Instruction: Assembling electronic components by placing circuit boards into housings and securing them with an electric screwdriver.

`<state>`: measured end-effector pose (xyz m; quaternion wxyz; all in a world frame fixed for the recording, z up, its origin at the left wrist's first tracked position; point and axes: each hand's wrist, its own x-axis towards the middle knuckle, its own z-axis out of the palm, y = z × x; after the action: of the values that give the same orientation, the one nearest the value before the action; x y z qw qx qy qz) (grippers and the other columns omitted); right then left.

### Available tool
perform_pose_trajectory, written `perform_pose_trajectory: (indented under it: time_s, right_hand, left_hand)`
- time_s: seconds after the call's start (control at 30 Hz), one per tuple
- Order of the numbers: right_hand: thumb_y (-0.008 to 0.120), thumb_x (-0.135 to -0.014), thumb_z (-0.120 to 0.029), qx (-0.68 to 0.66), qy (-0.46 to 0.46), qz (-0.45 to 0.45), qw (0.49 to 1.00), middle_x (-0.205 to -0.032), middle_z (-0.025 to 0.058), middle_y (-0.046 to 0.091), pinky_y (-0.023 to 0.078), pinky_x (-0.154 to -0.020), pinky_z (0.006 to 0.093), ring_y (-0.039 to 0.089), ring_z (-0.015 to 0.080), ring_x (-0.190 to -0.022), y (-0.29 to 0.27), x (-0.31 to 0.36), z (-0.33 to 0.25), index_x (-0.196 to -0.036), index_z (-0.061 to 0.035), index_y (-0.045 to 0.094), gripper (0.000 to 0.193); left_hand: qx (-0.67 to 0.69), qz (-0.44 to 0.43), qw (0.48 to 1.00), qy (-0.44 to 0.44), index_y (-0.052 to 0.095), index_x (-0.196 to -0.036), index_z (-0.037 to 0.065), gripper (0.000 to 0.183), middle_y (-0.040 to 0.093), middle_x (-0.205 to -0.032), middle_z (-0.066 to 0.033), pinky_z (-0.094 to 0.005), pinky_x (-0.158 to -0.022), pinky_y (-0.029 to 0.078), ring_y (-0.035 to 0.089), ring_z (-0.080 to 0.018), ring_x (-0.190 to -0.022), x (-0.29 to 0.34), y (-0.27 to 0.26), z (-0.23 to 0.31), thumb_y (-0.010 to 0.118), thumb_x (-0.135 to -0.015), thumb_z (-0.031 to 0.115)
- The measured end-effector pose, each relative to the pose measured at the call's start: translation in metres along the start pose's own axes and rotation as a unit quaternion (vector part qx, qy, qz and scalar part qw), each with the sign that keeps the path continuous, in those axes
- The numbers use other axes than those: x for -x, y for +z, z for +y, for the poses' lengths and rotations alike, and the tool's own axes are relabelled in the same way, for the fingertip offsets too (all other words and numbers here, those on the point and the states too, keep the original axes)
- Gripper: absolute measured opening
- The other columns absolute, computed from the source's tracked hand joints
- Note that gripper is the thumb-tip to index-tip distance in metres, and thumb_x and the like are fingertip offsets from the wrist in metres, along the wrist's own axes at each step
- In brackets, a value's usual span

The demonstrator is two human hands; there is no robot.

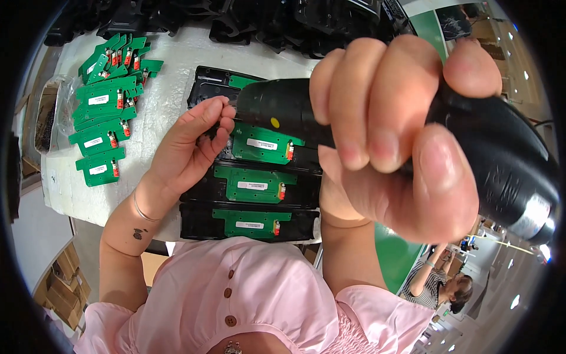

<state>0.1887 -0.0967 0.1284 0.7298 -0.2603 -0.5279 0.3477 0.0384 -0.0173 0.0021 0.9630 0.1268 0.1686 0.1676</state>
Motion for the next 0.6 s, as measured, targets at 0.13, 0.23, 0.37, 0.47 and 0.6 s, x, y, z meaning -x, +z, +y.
perform_pose_trajectory:
  time_s: [0.13,0.23,0.37,0.47,0.6]
  right_hand:
    - [0.052,-0.070,-0.011,0.014,0.017,-0.020,1.000,-0.063,-0.0066,0.045,0.029,-0.059,0.0233,0.040,0.0058,-0.054,-0.002,0.004,0.001,-0.102,-0.0077,0.051,0.032]
    - [0.051,-0.070,-0.011,0.000,0.013,-0.033,0.999,-0.064,-0.0066,0.045,0.030,-0.059,0.0237,0.040,0.0061,-0.054,-0.006,0.008,0.004,-0.103,-0.0077,0.051,0.033]
    - [0.047,-0.071,-0.008,0.004,0.005,-0.036,0.999,-0.063,-0.0055,0.044,0.030,-0.060,0.0244,0.040,0.0075,-0.054,0.000,0.005,0.009,-0.103,-0.0065,0.051,0.032]
    - [0.043,-0.074,-0.008,0.113,-0.037,0.065,0.991,-0.060,-0.0005,0.039,0.032,-0.058,0.0269,0.039,0.0115,-0.053,-0.017,-0.001,0.031,-0.098,-0.0036,0.050,0.025]
    - [0.046,-0.073,-0.006,0.207,-0.013,0.226,0.952,-0.058,0.0043,0.041,0.035,-0.049,0.0278,0.038,0.0139,-0.047,-0.032,-0.015,0.067,-0.090,-0.0008,0.046,0.017]
  left_hand:
    - [0.003,-0.018,1.000,-0.005,0.056,-0.099,0.002,0.019,0.060,-0.091,-0.0043,-0.0169,-0.073,0.051,0.058,-0.0073,-0.080,0.000,-0.002,-0.003,0.053,-0.087,0.016]
    - [0.035,-0.024,0.999,-0.017,0.055,-0.099,0.002,0.019,0.059,-0.091,-0.0041,-0.0162,-0.071,0.051,0.058,-0.0067,-0.079,-0.002,-0.006,-0.006,0.054,-0.087,0.017]
    - [0.092,-0.075,0.991,-0.056,0.051,-0.107,-0.003,0.029,0.057,-0.101,-0.0122,-0.0252,-0.083,0.049,0.057,-0.0183,-0.091,0.001,0.004,-0.008,0.045,-0.091,0.021]
    - [0.049,-0.026,0.994,-0.094,0.046,-0.114,-0.007,0.035,0.053,-0.110,-0.0202,-0.0327,-0.092,0.044,0.053,-0.0292,-0.103,0.002,0.016,-0.012,0.037,-0.094,0.021]
    - [-0.054,-0.027,0.993,-0.104,0.043,-0.116,-0.008,0.032,0.054,-0.108,-0.0214,-0.0325,-0.090,0.046,0.055,-0.0285,-0.100,0.005,0.010,-0.014,0.038,-0.093,0.014]
